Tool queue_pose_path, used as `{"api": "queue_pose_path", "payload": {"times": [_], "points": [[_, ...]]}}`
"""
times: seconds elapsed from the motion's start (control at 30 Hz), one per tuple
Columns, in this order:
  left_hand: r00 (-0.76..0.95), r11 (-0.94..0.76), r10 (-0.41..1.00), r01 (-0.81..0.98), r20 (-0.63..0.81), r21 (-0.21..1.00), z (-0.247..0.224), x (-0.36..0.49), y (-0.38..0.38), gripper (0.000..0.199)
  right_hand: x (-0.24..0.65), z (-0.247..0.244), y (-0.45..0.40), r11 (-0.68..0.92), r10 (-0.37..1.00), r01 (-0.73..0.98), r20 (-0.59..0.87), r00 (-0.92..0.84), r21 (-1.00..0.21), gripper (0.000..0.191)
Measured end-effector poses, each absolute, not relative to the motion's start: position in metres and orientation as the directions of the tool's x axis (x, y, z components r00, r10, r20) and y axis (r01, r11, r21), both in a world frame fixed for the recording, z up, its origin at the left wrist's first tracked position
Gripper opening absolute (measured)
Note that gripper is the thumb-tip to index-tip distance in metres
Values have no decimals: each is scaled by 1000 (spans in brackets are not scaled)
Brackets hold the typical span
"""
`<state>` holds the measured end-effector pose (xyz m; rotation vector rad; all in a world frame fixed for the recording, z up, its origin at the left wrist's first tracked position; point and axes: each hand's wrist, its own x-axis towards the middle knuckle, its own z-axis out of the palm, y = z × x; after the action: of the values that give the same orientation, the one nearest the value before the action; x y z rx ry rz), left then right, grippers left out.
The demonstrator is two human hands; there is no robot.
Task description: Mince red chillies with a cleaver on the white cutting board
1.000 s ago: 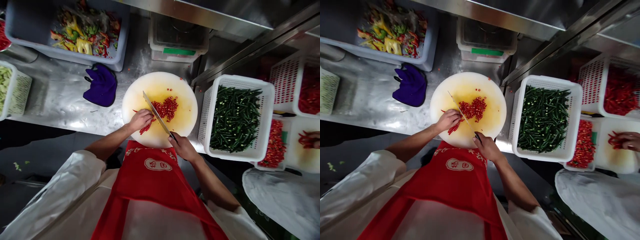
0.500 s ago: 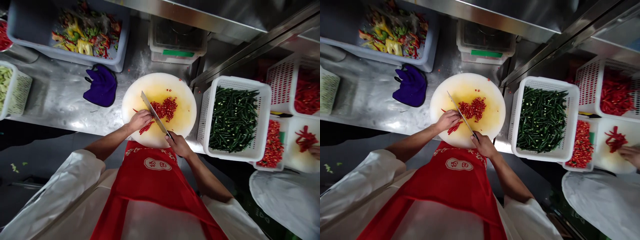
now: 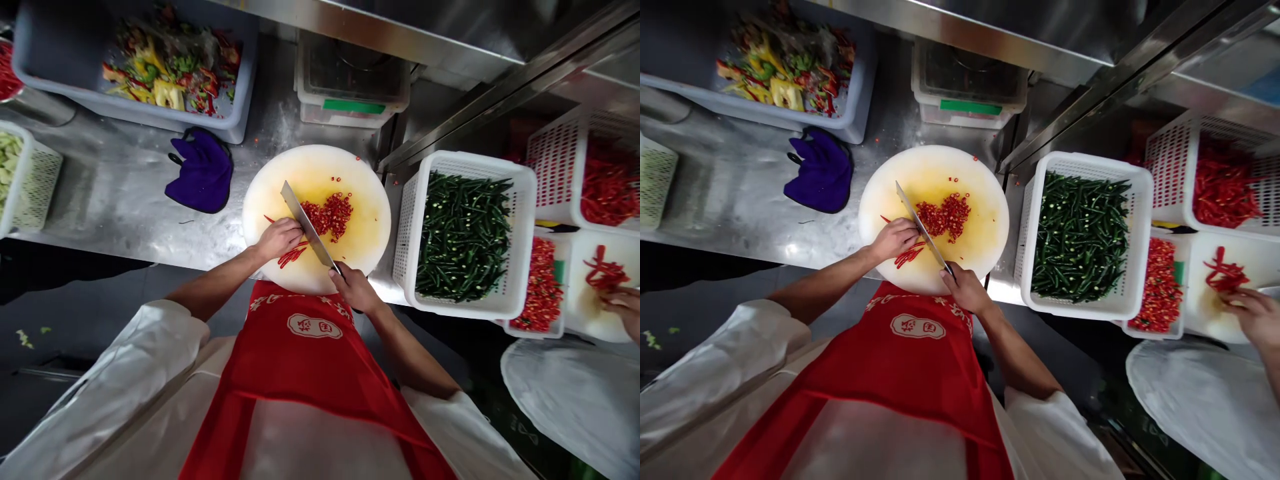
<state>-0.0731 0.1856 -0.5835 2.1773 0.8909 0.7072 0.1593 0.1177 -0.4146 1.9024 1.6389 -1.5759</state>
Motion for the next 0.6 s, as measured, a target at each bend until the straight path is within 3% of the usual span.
{"api": "queue_pose_path", "payload": {"times": [0.13, 0.23, 0.3, 0.47, 0.53, 0.6], "points": [[594, -478, 790, 444, 150, 758, -570, -82, 178, 28, 162, -421, 119, -442, 602, 741, -780, -172, -505, 41], [609, -483, 786, 498, 107, 720, -562, -89, 168, 56, 164, -417, 113, -392, 609, 752, -762, -220, -530, 46], [604, -487, 790, 518, 103, 703, -562, -88, 161, 62, 164, -416, 108, -373, 599, 747, -757, -260, -551, 56], [336, -309, 931, 518, 142, 798, -568, -70, 159, 32, 163, -420, 99, -379, 644, 755, -738, -201, -536, 54], [184, -204, 975, 495, 127, 844, -566, -67, 161, 27, 163, -420, 98, -381, 656, 762, -734, -176, -523, 51], [141, -171, 983, 493, 116, 853, -561, -69, 161, 28, 162, -419, 98, -373, 661, 765, -729, -178, -525, 50]]}}
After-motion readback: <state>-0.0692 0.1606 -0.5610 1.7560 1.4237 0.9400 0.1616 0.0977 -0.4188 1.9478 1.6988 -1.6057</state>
